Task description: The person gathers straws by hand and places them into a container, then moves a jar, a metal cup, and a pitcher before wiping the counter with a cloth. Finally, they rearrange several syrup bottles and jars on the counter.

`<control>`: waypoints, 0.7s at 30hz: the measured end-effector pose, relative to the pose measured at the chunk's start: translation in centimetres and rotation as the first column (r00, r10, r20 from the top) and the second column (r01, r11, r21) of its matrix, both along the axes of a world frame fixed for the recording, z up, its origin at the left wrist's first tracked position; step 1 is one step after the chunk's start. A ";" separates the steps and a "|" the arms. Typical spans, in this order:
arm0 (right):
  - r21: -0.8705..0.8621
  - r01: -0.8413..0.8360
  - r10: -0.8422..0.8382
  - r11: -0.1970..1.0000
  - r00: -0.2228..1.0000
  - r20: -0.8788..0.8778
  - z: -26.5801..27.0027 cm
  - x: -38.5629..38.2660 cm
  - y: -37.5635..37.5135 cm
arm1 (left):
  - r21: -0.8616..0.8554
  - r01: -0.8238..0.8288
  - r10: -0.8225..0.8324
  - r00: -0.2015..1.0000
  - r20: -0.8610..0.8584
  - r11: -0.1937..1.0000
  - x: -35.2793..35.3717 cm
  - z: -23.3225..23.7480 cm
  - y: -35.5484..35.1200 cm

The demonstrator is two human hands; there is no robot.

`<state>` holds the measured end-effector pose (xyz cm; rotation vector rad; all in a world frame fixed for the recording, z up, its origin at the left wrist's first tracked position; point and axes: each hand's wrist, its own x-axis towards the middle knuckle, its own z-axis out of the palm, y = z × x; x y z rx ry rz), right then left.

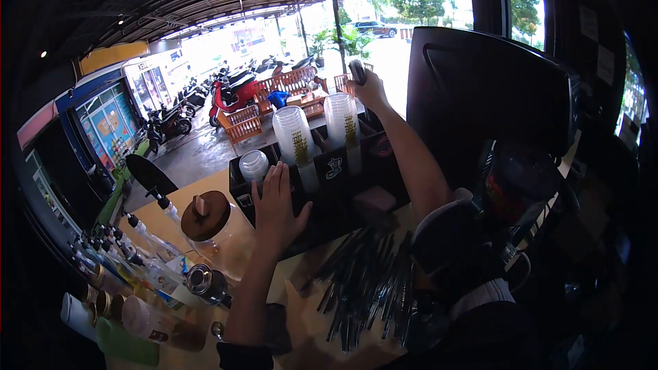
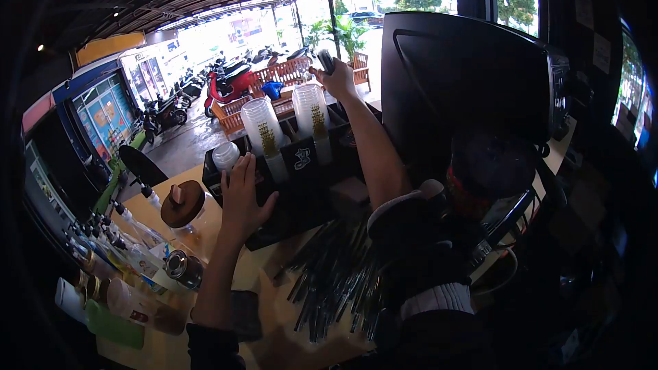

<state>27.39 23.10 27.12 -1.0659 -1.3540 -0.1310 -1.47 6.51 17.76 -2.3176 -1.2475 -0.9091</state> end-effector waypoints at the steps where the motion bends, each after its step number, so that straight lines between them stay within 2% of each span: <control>1: -0.121 -0.016 0.015 0.993 1.000 -0.003 -0.3 0.0 0.0 | 0.000 -0.004 0.004 1.000 0.001 1.000 0.0 0.1 -0.1; 2: -0.240 -0.031 0.030 0.970 1.000 -0.008 -0.5 0.1 0.0 | -0.007 -0.006 0.006 1.000 0.001 1.000 0.1 0.2 -0.2; 4: -0.252 -0.045 0.041 0.967 0.999 -0.020 -2.1 1.1 2.2 | -0.015 -0.011 0.011 1.000 0.001 1.000 0.1 0.2 -0.2; 6: -0.390 -0.054 0.042 0.919 0.998 -0.038 -3.1 1.7 3.6 | 0.002 -0.013 0.013 1.000 0.000 1.000 0.1 0.1 -0.2; 10: -0.341 -0.176 0.113 0.923 0.974 -0.197 -4.8 1.6 4.1 | 0.014 -0.003 0.002 1.000 0.023 1.000 0.1 0.0 -0.1; 11: -0.419 -0.185 0.105 0.889 0.973 -0.207 -4.7 1.9 4.1 | 0.005 -0.005 0.005 1.000 0.024 1.000 0.2 0.1 -0.2; 12: -0.417 -0.185 0.106 0.890 0.973 -0.206 -4.9 1.9 4.5 | -0.003 -0.006 0.006 1.000 0.025 1.000 0.2 0.2 -0.3; 14: -0.319 -0.309 0.246 0.896 0.943 -0.225 -5.5 2.2 5.8 | -0.006 -0.006 0.006 1.000 0.021 1.000 0.1 0.3 -0.3; 15: -0.319 -0.308 0.244 0.897 0.944 -0.224 -5.3 2.0 5.4 | -0.012 -0.005 0.006 1.000 0.017 1.000 0.1 0.2 -0.3; 17: -0.287 -0.084 0.062 0.954 0.995 -0.084 -5.1 1.7 4.4 | -0.015 -0.011 0.011 1.000 0.006 1.000 0.1 0.1 -0.3; 18: -0.286 -0.082 0.060 0.955 0.995 -0.084 -4.9 1.5 3.7 | -0.017 -0.020 0.020 1.000 -0.005 1.000 0.0 0.1 -0.3; 20: -0.333 0.146 -0.121 0.931 0.988 0.096 -4.5 1.3 2.1 | -0.024 -0.018 0.018 1.000 -0.001 1.000 0.0 0.2 -0.4; 21: -0.332 0.147 -0.121 0.932 0.988 0.097 -4.0 1.3 1.4 | -0.032 -0.019 0.019 1.000 0.001 0.999 0.0 0.3 -0.5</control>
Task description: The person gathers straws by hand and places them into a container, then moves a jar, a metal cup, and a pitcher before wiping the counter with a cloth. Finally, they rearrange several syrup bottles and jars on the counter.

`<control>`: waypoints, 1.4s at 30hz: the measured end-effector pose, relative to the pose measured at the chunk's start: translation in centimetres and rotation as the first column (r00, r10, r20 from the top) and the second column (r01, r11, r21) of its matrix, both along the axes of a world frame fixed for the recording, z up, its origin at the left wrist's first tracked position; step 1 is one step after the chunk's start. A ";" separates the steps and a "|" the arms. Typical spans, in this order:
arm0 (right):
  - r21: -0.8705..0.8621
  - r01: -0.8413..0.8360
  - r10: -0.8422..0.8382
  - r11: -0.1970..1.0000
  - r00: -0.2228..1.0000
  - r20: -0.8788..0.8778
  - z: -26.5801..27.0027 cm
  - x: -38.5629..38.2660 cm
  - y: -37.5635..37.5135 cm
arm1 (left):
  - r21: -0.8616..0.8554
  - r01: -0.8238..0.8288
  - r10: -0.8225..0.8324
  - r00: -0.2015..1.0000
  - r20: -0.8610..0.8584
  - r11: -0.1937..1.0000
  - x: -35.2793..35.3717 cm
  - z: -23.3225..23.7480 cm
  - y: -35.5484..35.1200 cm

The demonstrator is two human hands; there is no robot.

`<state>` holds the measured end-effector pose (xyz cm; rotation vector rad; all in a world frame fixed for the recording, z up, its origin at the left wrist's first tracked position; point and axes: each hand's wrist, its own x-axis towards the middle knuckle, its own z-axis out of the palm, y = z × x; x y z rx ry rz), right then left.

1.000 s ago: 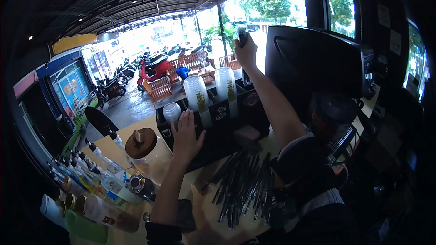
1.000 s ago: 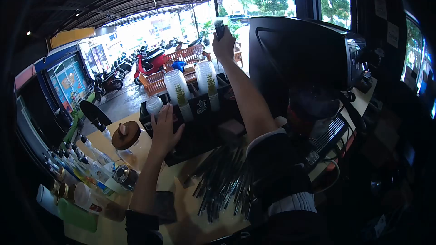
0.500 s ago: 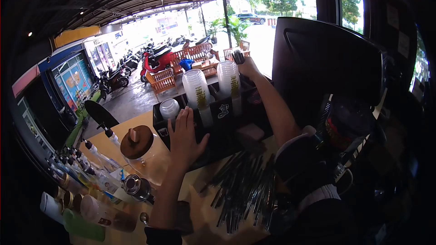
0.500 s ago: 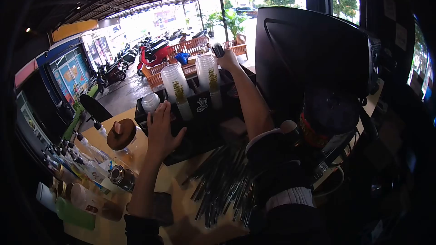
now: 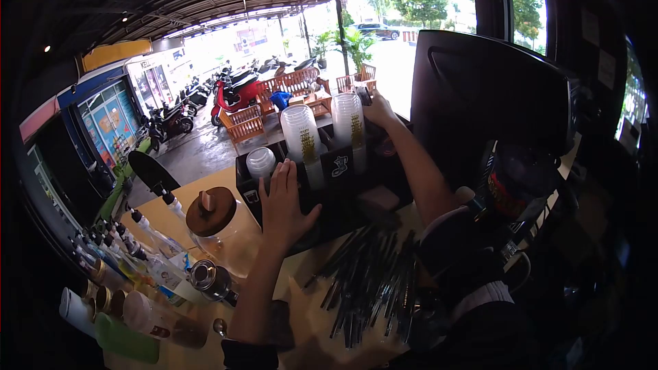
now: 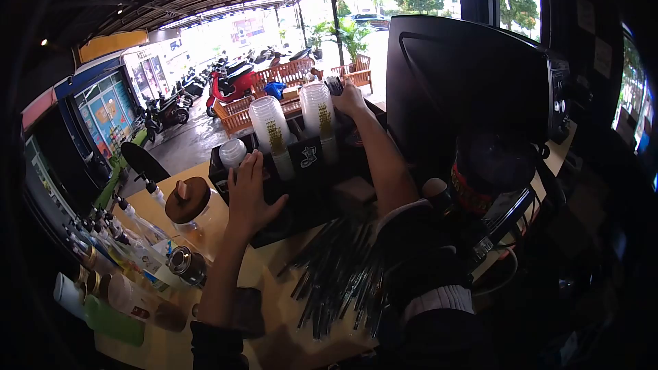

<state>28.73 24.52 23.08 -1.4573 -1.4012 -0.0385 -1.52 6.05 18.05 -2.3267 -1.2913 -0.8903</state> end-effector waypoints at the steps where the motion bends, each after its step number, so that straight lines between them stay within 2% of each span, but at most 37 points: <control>1: -0.090 -0.054 0.052 0.995 0.998 -0.020 0.4 0.2 -0.8 | 0.000 0.000 0.000 1.000 0.001 1.000 0.0 0.1 0.0; 2: -0.179 -0.108 0.102 0.978 0.994 -0.044 0.7 0.2 -1.6 | -0.005 0.003 -0.003 1.000 0.006 1.000 0.0 0.1 0.0; 3: -0.185 -0.108 0.101 0.977 0.994 -0.043 0.5 0.4 -1.6 | -0.014 0.006 -0.006 1.000 0.010 1.000 -0.1 0.1 -0.1; 5: -0.144 -0.061 0.068 0.988 0.996 0.049 0.4 0.8 -1.6 | -0.019 0.009 -0.009 1.000 0.015 1.000 -0.1 0.2 -0.1; 6: -0.177 0.010 0.012 0.984 0.993 0.120 0.4 1.1 -1.4 | -0.019 0.010 -0.010 1.000 0.015 1.000 -0.1 0.2 -0.1; 7: -0.242 0.005 0.026 0.970 0.992 0.125 1.3 1.1 -2.3 | -0.041 0.009 -0.008 1.000 0.012 0.999 -0.1 0.2 0.2; 8: -0.209 0.068 -0.028 0.975 0.982 0.187 1.8 0.8 -3.1 | -0.009 0.017 -0.016 0.999 0.031 1.000 0.0 0.2 1.0; 9: -0.180 0.021 0.010 0.983 0.985 0.170 3.5 0.3 -6.2 | 0.009 0.027 -0.027 0.999 0.044 1.000 -0.1 -0.4 0.7; 10: -0.224 -0.013 0.042 0.975 0.991 0.127 4.8 -0.5 -8.3 | 0.032 0.043 -0.045 0.997 0.063 0.999 -0.1 -0.5 0.6; 11: -0.147 0.028 -0.002 0.989 0.985 0.174 5.2 -1.0 -9.0 | 0.024 0.046 -0.047 0.997 0.063 0.999 0.0 -0.3 0.2; 13: -0.032 0.062 -0.048 0.998 0.941 0.336 5.7 -2.2 -10.7 | 0.092 0.172 -0.185 0.970 0.160 0.981 0.5 0.3 -1.3; 14: -0.035 0.062 -0.047 0.997 0.941 0.336 5.9 -2.7 -11.8 | 0.130 0.274 -0.297 0.928 0.226 0.953 0.8 0.4 -2.5; 15: -0.033 -0.017 0.029 0.999 0.922 0.386 5.9 -3.4 -13.2 | 0.129 0.274 -0.297 0.928 0.225 0.953 1.1 0.1 -3.3; 16: -0.036 -0.095 0.101 0.995 0.895 0.434 5.7 -4.2 -14.8 | 0.021 0.366 -0.358 0.897 0.261 0.931 1.3 -0.6 -4.2; 17: -0.039 -0.092 0.100 0.995 0.896 0.432 5.3 -5.1 -16.6 | -0.085 0.455 -0.412 0.859 0.303 0.886 1.6 -1.6 -5.2; 19: 0.018 -0.207 0.178 0.978 0.878 0.445 3.7 -7.5 -20.7 | -0.335 0.585 -0.407 0.783 0.470 0.739 2.8 -4.2 -7.2; 20: 0.062 -0.252 0.191 0.966 0.851 0.489 2.5 -8.3 -22.2 | -0.340 0.590 -0.412 0.782 0.468 0.732 3.3 -5.3 -8.2; 21: 0.102 -0.298 0.201 0.949 0.821 0.534 1.3 -9.1 -23.6 | -0.447 0.592 -0.409 0.798 0.442 0.671 3.8 -6.5 -9.3; 22: 0.097 -0.291 0.197 0.952 0.824 0.531 0.3 -9.9 -25.3 | -0.548 0.583 -0.408 0.812 0.416 0.600 4.5 -7.6 -10.2; 23: 0.060 -0.312 0.244 0.948 0.835 0.494 -0.6 -10.7 -27.0 | -0.553 0.585 -0.411 0.810 0.417 0.593 5.5 -8.8 -10.9; 25: 0.015 -0.330 0.288 0.944 0.846 0.449 -1.6 -11.8 -29.7 | -0.463 0.561 -0.442 0.827 0.348 0.687 7.8 -11.3 -12.2; 26: -0.061 -0.341 0.337 0.938 0.854 0.398 -1.9 -12.1 -30.7 | -0.469 0.565 -0.443 0.825 0.351 0.679 8.9 -12.3 -12.8; 27: -0.136 -0.355 0.380 0.925 0.859 0.343 -2.1 -12.2 -31.4 | -0.434 0.501 -0.415 0.865 0.281 0.749 9.9 -13.1 -13.4; 28: -0.139 -0.372 0.397 0.918 0.858 0.326 -2.5 -12.1 -31.8 | -0.390 0.435 -0.380 0.900 0.213 0.812 10.7 -13.8 -13.7; 29: -0.141 -0.365 0.391 0.920 0.861 0.326 -2.9 -11.8 -32.1 | -0.391 0.441 -0.386 0.897 0.215 0.808 11.4 -14.4 -13.7; 31: -0.119 -0.360 0.379 0.925 0.858 0.347 -3.3 -11.1 -33.0 | -0.465 0.263 -0.256 0.963 0.080 0.845 12.5 -15.0 -13.6; 34: -0.153 -0.383 0.411 0.911 0.869 0.274 -3.5 -9.8 -35.0 | -0.475 0.228 -0.257 0.966 0.003 0.850 12.5 -15.0 -13.2; 39: -0.157 -0.363 0.394 0.919 0.872 0.289 -4.8 -8.5 -36.9 | -0.576 0.215 -0.273 0.962 -0.016 0.789 11.9 -13.8 -12.9; 41: -0.143 -0.365 0.392 0.920 0.873 0.290 -4.9 -8.2 -37.6 | -0.484 0.210 -0.235 0.972 0.010 0.849 11.9 -15.8 -11.1; 42: -0.179 -0.376 0.413 0.909 0.868 0.275 -4.6 -8.1 -38.2 | -0.480 0.243 -0.253 0.966 0.046 0.843 11.5 -15.6 -10.8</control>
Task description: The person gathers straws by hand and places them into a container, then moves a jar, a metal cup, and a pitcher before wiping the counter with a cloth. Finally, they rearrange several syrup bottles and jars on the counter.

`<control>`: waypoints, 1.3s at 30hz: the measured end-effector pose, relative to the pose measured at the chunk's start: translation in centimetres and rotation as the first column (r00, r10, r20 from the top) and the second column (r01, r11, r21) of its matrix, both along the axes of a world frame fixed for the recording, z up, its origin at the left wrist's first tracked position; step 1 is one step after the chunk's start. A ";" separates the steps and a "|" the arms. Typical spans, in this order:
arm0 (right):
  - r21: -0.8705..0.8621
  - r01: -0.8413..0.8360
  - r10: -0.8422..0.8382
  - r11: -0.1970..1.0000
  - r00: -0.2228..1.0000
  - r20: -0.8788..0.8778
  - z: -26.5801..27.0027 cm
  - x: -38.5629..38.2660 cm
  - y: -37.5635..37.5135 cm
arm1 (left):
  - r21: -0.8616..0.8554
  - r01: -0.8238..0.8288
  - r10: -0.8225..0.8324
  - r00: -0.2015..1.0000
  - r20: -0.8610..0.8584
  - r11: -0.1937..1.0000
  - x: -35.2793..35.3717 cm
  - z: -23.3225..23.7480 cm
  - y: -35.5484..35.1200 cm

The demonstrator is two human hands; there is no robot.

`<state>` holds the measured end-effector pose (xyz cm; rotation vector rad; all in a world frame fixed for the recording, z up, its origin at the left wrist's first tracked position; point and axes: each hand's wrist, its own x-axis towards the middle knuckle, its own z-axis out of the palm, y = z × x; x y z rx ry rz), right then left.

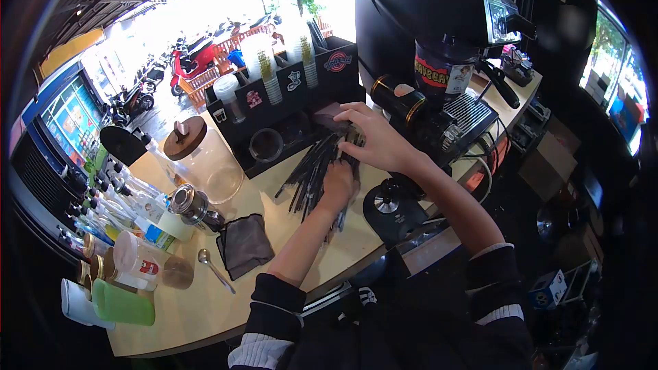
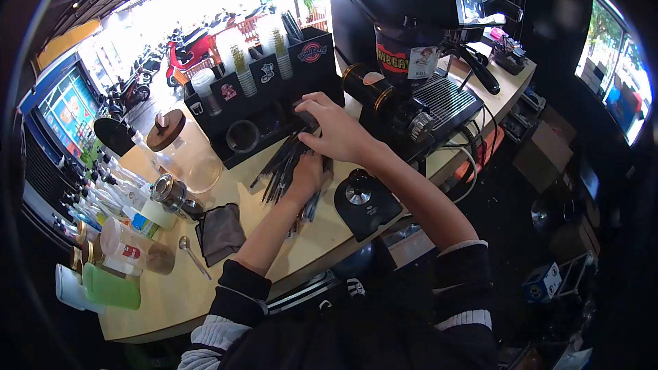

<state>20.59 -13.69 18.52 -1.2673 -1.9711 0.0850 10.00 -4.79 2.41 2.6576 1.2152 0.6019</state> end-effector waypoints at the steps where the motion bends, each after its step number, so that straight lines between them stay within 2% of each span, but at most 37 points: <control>1: -0.039 -0.013 0.013 0.999 1.000 0.001 0.2 0.1 -0.5 | 0.003 0.002 -0.002 1.000 0.000 1.000 -0.1 0.2 0.1; 4: -0.033 -0.027 0.027 0.999 1.000 -0.005 0.0 0.3 -1.1 | 0.019 -0.046 0.046 0.999 -0.006 0.999 0.1 0.2 0.5; 6: -0.020 -0.043 0.043 0.999 0.999 0.002 -0.2 0.5 -1.4 | 0.143 -0.074 0.072 0.997 0.016 0.987 0.3 -0.9 1.0; 7: -0.013 -0.059 0.059 0.998 0.998 0.007 -0.2 0.6 -1.5 | 0.148 -0.074 0.073 0.997 0.017 0.986 0.4 -1.4 1.6; 10: -0.059 -0.083 0.082 0.995 0.997 -0.010 -0.2 0.7 -2.0 | 0.079 -0.035 0.035 0.999 -0.006 0.996 0.6 -1.9 2.5; 13: -0.033 -0.090 0.090 0.995 0.996 0.005 -0.4 1.1 -2.4 | 0.005 -0.049 0.049 0.999 0.006 0.999 0.8 -0.7 2.8; 15: -0.029 -0.082 0.082 0.996 0.997 0.006 -0.3 1.2 -2.9 | -0.134 -0.017 0.001 0.993 -0.116 0.991 0.8 0.5 3.3; 19: -0.026 -0.083 0.083 0.996 0.997 -0.001 -0.9 1.7 -3.4 | -0.123 -0.038 0.018 0.988 -0.156 0.992 0.8 0.4 3.6; 21: -0.030 -0.074 0.074 0.997 0.997 0.001 -1.1 1.8 -3.7 | -0.155 -0.035 0.022 0.996 -0.081 0.987 0.8 -0.3 4.1; 23: -0.041 -0.073 0.074 0.996 0.997 0.005 -1.3 1.8 -4.1 | -0.163 -0.010 -0.004 0.996 -0.085 0.987 1.1 -1.0 4.7; 25: -0.034 -0.060 0.060 0.998 0.998 0.013 -1.1 1.7 -4.4 | -0.168 0.005 -0.020 0.996 -0.085 0.986 0.8 0.3 4.5; 27: 0.003 -0.064 0.064 0.998 0.998 -0.006 -0.9 1.6 -4.7 | -0.479 0.067 -0.132 0.986 -0.104 0.875 0.3 2.2 4.8; 28: 0.036 -0.063 0.064 0.997 0.997 -0.033 -0.7 1.5 -4.7 | -0.476 0.057 -0.117 0.988 -0.098 0.878 -0.2 2.7 4.8; 30: 0.068 -0.052 0.058 0.996 0.995 -0.087 -0.2 1.1 -4.8 | -0.569 0.185 -0.088 0.977 0.193 0.801 -1.4 3.7 4.6; 31: 0.094 -0.024 0.037 0.995 0.988 -0.147 -0.1 0.7 -4.7 | -0.568 0.167 -0.066 0.979 0.195 0.806 -2.2 4.6 3.9; 32: 0.117 -0.032 0.060 0.993 0.968 -0.246 -0.5 0.3 -4.0 | -0.622 0.239 -0.046 0.950 0.309 0.746 -3.1 5.5 3.2; 33: 0.120 -0.056 0.084 0.991 0.966 -0.245 -0.9 -0.1 -3.4 | -0.658 0.316 -0.017 0.908 0.419 0.684 -4.2 6.6 2.4; 34: 0.095 -0.083 0.113 0.992 0.920 -0.374 -1.3 -0.5 -2.9 | -0.682 0.417 -0.030 0.864 0.502 0.601 -5.5 7.5 1.9; 35: 0.070 -0.114 0.134 0.991 0.857 -0.497 -1.5 -1.1 -2.4 | -0.679 0.402 -0.012 0.865 0.502 0.614 -6.7 8.5 1.3; 37: 0.053 -0.148 0.154 0.988 0.837 -0.526 -1.7 -2.7 -1.8 | -0.602 0.432 0.008 0.808 0.589 0.672 -9.1 10.3 0.4; 38: 0.081 -0.176 0.191 0.981 0.807 -0.559 -2.1 -3.6 -1.2 | -0.539 0.402 0.048 0.767 0.639 0.740 -10.4 10.6 0.3; 39: 0.108 -0.204 0.227 0.973 0.774 -0.591 -2.5 -4.6 -0.5 | -0.538 0.382 0.069 0.766 0.639 0.752 -11.7 11.1 0.0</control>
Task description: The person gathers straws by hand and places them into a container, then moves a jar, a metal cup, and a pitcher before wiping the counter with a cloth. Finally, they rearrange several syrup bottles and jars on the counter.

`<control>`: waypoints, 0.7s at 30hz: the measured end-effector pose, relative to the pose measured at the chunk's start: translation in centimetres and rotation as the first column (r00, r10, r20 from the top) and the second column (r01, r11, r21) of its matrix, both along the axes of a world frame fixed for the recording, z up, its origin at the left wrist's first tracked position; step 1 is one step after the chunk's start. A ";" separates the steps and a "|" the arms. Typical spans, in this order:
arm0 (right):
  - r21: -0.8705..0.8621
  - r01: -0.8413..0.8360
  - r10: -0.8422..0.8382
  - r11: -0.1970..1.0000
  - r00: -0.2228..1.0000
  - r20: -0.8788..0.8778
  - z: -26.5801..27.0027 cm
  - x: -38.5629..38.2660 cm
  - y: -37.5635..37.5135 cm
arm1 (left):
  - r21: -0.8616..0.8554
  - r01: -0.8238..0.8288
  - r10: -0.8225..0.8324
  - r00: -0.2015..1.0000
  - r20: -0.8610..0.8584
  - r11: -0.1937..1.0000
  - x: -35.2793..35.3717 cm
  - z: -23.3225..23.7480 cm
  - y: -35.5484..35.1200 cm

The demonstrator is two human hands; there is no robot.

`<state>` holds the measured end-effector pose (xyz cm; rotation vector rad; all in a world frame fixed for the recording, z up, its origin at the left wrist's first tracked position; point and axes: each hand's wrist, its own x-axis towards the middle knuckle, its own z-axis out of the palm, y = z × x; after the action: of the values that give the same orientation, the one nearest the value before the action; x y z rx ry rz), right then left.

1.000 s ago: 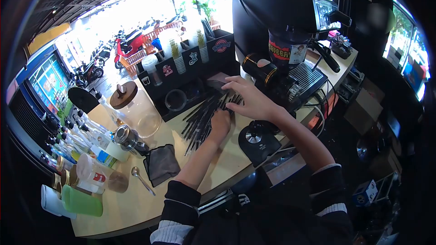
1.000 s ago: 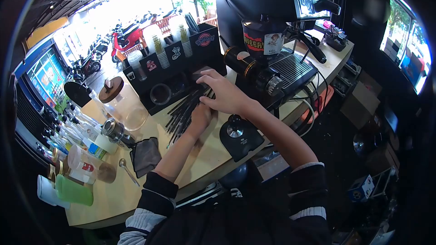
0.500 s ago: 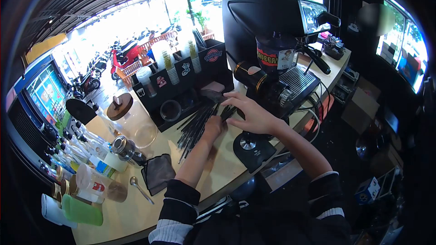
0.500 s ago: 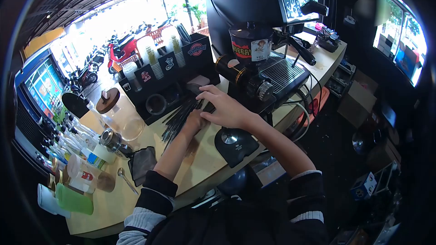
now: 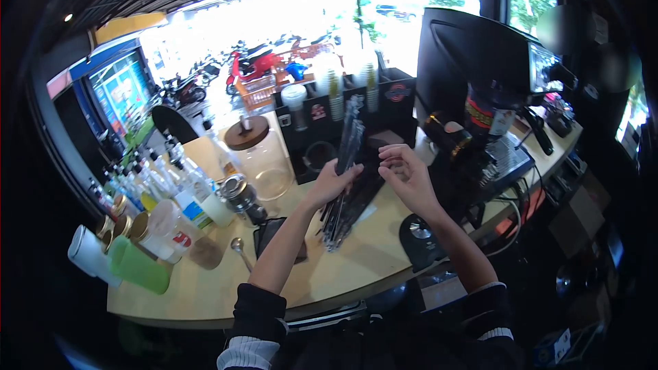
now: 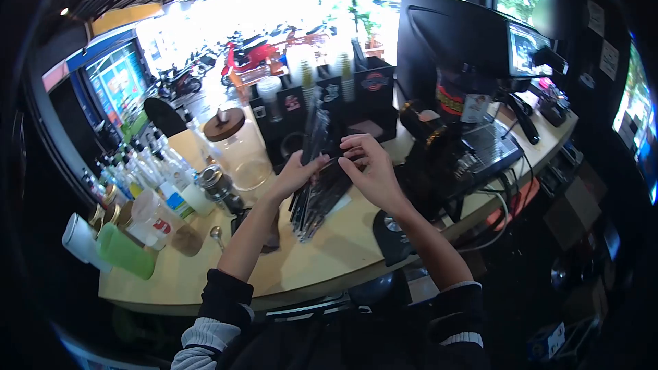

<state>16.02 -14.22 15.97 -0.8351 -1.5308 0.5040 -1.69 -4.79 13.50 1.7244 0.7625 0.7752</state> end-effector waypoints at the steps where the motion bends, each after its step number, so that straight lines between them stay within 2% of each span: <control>1: 0.027 -0.033 0.032 0.999 0.999 0.010 -0.3 -1.0 0.5 | 0.040 -0.089 0.083 0.989 0.122 0.995 -1.3 0.6 -0.4; 2: 0.022 -0.061 0.061 0.998 0.998 0.009 -0.5 -2.1 0.9 | 0.070 -0.181 0.159 0.957 0.243 0.981 -2.7 0.9 -0.7; 4: 0.011 -0.120 0.120 0.993 0.993 0.014 -0.9 -4.6 1.4 | 0.159 -0.317 0.263 0.919 0.293 0.935 -5.6 0.6 -0.9; 6: 0.008 -0.163 0.163 0.987 0.987 0.005 -2.1 -7.1 2.4 | 0.139 -0.396 0.325 0.873 0.363 0.908 -8.0 -0.6 -1.5; 7: -0.026 -0.202 0.201 0.979 0.979 -0.025 -2.5 -8.5 2.6 | 0.132 -0.409 0.341 0.869 0.358 0.903 -9.0 -1.4 -1.8; 9: -0.102 -0.257 0.254 0.961 0.966 -0.038 -3.5 -11.0 2.9 | 0.209 -0.443 0.395 0.888 0.235 0.872 -10.7 -3.4 -2.7; 10: -0.109 -0.262 0.260 0.959 0.965 -0.038 -4.1 -12.3 2.8 | 0.201 -0.449 0.402 0.885 0.234 0.871 -11.3 -5.0 -3.0; 12: -0.091 -0.227 0.228 0.970 0.974 -0.001 -5.3 -14.8 2.9 | 0.076 -0.423 0.369 0.853 0.369 0.903 -11.8 -7.3 -3.9; 14: -0.117 -0.265 0.267 0.957 0.964 -0.005 -6.8 -16.4 3.6 | 0.044 -0.436 0.399 0.856 0.330 0.899 -12.6 -8.4 -5.1; 16: -0.142 -0.360 0.358 0.922 0.933 -0.041 -6.5 -18.0 3.4 | 0.203 -0.418 0.403 0.908 0.114 0.885 -13.1 -9.3 -5.3; 17: -0.087 -0.360 0.346 0.929 0.927 -0.146 -6.5 -18.9 2.9 | 0.213 -0.371 0.328 0.921 0.211 0.904 -12.9 -9.8 -5.4; 18: -0.088 -0.367 0.352 0.926 0.924 -0.148 -6.7 -19.1 3.0 | 0.212 -0.377 0.335 0.919 0.209 0.902 -12.5 -10.2 -5.5; 20: -0.272 -0.394 0.394 0.878 0.917 -0.056 -6.8 -19.1 3.7 | 0.240 -0.379 0.320 0.913 0.253 0.894 -11.9 -10.8 -5.3; 21: -0.344 -0.403 0.377 0.848 0.915 -0.143 -5.0 -19.2 2.6 | 0.250 -0.335 0.317 0.942 0.110 0.909 -11.9 -9.8 -5.2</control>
<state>-3.19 -11.61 10.93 -0.7743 -1.5689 1.1391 -13.63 -9.99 3.71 1.8183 0.9492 1.2057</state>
